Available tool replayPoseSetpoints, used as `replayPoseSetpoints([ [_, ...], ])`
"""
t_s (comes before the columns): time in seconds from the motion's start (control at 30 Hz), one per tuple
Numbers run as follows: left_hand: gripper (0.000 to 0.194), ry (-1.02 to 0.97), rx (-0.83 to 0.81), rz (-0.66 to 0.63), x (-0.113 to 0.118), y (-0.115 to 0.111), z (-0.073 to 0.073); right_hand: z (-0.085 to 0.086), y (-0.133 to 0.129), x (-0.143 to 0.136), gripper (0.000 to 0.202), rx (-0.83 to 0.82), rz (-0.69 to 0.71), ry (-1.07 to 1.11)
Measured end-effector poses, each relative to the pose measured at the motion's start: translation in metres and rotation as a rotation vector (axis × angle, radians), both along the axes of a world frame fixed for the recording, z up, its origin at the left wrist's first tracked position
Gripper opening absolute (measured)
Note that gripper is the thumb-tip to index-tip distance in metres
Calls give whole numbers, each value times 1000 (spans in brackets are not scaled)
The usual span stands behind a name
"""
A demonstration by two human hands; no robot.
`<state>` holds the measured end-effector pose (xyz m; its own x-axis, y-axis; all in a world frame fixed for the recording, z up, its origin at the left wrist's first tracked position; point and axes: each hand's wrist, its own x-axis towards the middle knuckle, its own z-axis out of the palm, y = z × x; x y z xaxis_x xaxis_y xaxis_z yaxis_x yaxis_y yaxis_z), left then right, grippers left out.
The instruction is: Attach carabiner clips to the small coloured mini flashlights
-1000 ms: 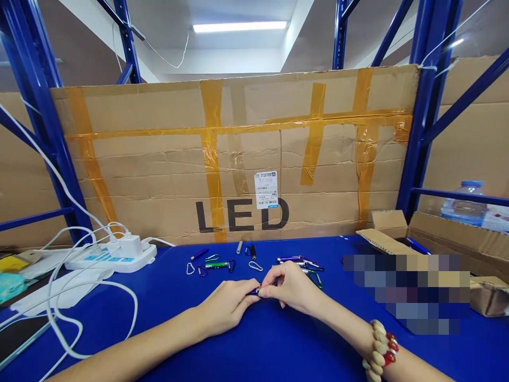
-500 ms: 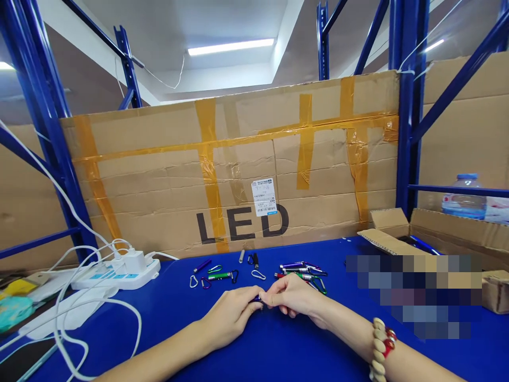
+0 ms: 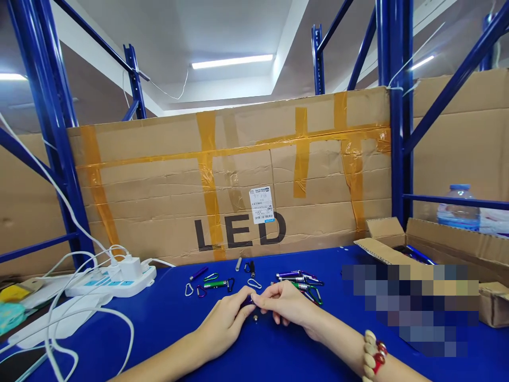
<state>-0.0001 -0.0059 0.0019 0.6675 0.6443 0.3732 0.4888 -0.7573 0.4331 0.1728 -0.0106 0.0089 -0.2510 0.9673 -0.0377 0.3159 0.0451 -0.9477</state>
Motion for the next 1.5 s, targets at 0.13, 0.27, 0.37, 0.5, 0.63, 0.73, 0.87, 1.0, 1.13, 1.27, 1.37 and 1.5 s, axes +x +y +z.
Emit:
replayPoseSetpoints([
  [0.13, 12, -38, -12, 58, 1, -1, 1, -7, 3, -5, 48, 22, -20, 38],
  [0.27, 14, -67, -11, 65, 0, -1, 1, -7, 4, -7, 54, 71, -50, 58],
  [0.37, 14, -53, -2, 138, 1, 0, 0, -3, 3, -6, 54, 177, -149, 47],
  [0.5, 16, -42, -7, 257, 2, 1, -2, 3, 0, -3, 44, 448, -240, -111],
  [0.63, 16, -31, -33, 288, 2, 2, -4, 4, -5, 0, 31, 693, -229, -374],
  [0.73, 16, -116, -45, 268, 2, 3, -5, 3, -6, 0, 26, 761, -228, -465],
  [0.87, 14, -262, -48, 247, 2, 7, -7, 0, -4, 0, 22, 747, -257, -452],
  [1.0, 11, -341, -65, 287, 2, 14, -12, 4, -3, 4, 21, 751, -341, -454],
  [1.13, 12, -303, -90, 321, 3, 21, -19, 13, -1, 14, 21, 823, -449, -565],
  [1.27, 14, -208, -115, 318, 3, 21, -20, 21, 4, 24, 20, 909, -518, -688],
  [1.37, 15, -154, -117, 315, 3, 18, -16, 22, 6, 28, 19, 926, -531, -735],
  [1.5, 16, -124, -111, 304, 4, 12, -11, 14, 7, 25, 18, 876, -441, -759],
])
